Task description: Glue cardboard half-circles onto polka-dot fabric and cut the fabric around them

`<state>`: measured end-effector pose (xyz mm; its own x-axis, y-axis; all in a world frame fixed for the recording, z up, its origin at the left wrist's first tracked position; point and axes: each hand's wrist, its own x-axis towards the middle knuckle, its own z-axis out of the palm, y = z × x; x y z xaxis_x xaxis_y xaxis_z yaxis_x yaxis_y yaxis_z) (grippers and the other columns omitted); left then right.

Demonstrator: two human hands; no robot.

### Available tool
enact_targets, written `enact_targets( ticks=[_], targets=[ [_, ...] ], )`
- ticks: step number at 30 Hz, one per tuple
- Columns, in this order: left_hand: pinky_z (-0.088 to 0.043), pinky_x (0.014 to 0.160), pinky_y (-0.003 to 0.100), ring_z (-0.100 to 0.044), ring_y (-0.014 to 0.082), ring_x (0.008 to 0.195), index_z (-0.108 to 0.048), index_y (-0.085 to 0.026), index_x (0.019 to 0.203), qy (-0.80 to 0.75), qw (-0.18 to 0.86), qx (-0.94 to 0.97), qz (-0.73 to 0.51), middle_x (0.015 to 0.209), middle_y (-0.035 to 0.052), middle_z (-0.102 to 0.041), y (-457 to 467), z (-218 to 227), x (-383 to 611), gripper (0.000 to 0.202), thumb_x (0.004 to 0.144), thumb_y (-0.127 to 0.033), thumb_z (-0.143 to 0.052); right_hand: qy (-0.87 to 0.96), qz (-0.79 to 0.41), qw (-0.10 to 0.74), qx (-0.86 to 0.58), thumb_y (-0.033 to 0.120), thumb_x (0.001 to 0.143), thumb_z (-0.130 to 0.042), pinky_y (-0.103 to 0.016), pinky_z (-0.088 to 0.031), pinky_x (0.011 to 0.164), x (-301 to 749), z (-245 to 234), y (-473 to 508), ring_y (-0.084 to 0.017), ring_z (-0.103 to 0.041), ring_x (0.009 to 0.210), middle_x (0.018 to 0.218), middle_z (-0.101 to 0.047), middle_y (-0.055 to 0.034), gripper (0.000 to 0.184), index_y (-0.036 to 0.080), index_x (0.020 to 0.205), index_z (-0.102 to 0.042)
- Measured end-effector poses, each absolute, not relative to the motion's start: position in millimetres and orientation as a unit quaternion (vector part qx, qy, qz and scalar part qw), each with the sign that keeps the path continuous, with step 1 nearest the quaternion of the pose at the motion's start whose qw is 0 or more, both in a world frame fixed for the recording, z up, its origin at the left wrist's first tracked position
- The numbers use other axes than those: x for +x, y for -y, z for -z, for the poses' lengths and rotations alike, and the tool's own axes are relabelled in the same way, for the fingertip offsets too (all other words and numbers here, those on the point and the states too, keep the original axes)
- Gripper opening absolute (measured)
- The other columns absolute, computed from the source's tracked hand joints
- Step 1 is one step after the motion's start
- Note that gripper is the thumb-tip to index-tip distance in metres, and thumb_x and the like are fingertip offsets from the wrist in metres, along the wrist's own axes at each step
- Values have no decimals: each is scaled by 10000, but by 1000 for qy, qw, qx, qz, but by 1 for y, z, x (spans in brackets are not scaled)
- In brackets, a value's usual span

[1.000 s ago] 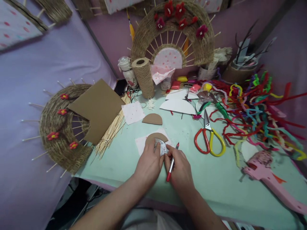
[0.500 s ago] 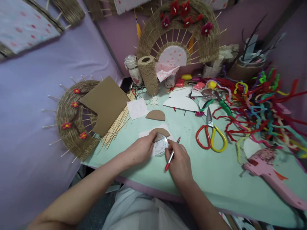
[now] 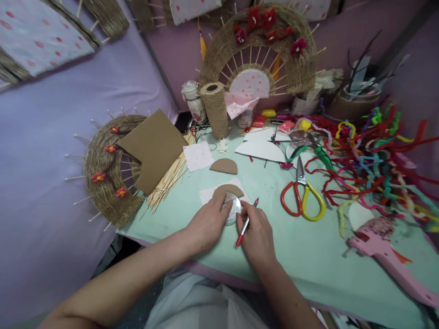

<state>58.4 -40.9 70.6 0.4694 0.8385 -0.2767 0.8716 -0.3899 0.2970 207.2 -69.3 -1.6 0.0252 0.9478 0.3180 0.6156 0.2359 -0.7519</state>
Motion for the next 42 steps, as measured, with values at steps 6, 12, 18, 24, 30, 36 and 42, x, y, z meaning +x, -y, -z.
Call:
enact_targets(
  ticks=[6,12,18,24,30,36,42],
  targets=[
    [-440,949,415,-520,269,1121,-458,-175,1328,-509,154,843,87,1418,138,-419,40,-72,62,375,970,-202,-349,666,-201,414,-587,206,936,-472,-355,-497,728,207,3,70,-237,-588,829,833,-648,-66,239,164,1144,-581],
    [-458,929,426,-537,272,1093,-517,-160,1259,-519,151,838,75,1396,148,-439,41,-71,65,342,950,-165,-370,669,-201,413,-585,204,935,-476,-366,-504,748,207,4,70,-239,-595,843,842,-654,-66,238,169,1146,-580],
    [-462,934,445,-542,286,1114,-465,-136,1328,-525,138,838,59,1436,189,-404,44,-63,65,394,939,-146,-404,666,-191,421,-585,198,925,-490,-350,-507,732,207,7,70,-227,-591,801,820,-651,-60,242,153,1143,-584],
    [-463,934,446,-532,276,1101,-512,-158,1262,-517,157,840,47,1406,162,-426,42,-65,63,327,961,-201,-388,671,-191,427,-575,193,921,-494,-342,-509,722,207,4,69,-218,-599,776,789,-641,-39,237,173,1142,-578],
    [-454,926,469,-502,299,1095,-516,-123,1268,-508,149,847,50,1402,184,-422,40,-68,62,344,955,-204,-401,672,-191,430,-571,183,920,-491,-351,-511,724,208,3,69,-220,-602,782,795,-645,-41,251,183,1160,-565],
    [-446,890,460,-490,301,1064,-507,-136,1297,-506,121,850,78,1412,170,-421,39,-69,62,369,952,-223,-408,668,-192,430,-577,175,909,-504,-338,-509,709,207,2,69,-214,-602,767,786,-643,-39,241,171,1140,-574],
    [-452,869,461,-483,308,1049,-504,-124,1302,-508,110,849,98,1417,171,-424,39,-70,65,379,950,-224,-406,667,-197,428,-578,191,919,-498,-341,-511,719,208,2,70,-214,-601,774,792,-641,-37,245,177,1152,-570]
  ],
)
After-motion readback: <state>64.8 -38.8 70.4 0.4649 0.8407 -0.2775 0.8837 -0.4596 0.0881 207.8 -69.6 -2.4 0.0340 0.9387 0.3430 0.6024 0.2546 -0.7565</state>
